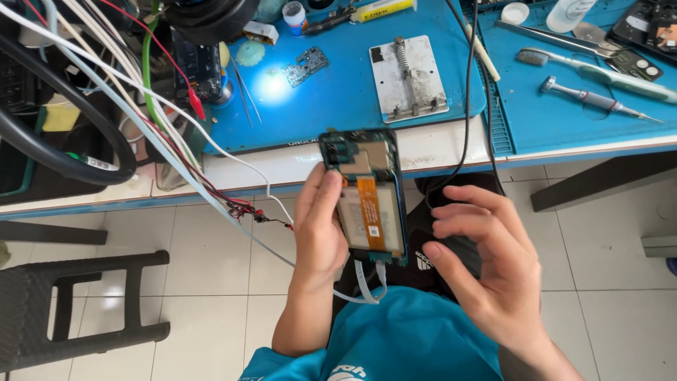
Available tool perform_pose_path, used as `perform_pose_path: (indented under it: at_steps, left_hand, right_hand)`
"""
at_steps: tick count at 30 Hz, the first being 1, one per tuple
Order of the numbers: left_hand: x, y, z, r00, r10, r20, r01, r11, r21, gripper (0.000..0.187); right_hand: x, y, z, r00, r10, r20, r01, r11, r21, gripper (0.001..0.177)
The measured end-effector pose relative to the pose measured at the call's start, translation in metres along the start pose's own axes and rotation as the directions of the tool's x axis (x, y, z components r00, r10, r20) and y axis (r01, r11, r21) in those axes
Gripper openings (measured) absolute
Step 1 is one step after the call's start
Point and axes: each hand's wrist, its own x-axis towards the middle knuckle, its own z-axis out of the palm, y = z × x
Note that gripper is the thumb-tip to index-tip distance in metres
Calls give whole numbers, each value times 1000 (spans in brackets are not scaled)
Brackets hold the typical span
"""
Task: The person holds a disassembled smartphone and manipulates its internal components. They remove a small circuit board from the phone's frame, place it on a metal fixture on the workbench, and then reinsert it back into the phone.
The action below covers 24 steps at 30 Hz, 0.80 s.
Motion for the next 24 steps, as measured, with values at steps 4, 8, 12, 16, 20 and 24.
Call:
perform_pose_path:
  at_steps: [4,8,12,16,20,24]
  left_hand:
    - [7,4,13,984,139,-114,-151,983,-104,29]
    - [12,5,28,913,265,-309,-316,940,-131,23]
    - [14,-1,36,827,290,-482,-389,914,-118,23]
    - [12,-2,40,810,308,-499,-424,895,-137,33]
    - [11,6,45,790,244,-563,-394,905,-160,36]
    - [8,2,41,786,231,-573,-363,923,-125,22]
  right_hand:
    - [-11,21,14,968,246,51,-251,943,220,31]
    - [-19,33,37,973,227,34,-228,942,247,32]
    - [-16,43,54,989,20,-148,-17,999,27,23]
    - [-15,53,65,965,-121,-232,88,985,-149,14]
    - [-18,65,72,930,-252,-268,164,936,-311,14]
    - [-18,73,74,932,-284,-225,190,912,-363,14]
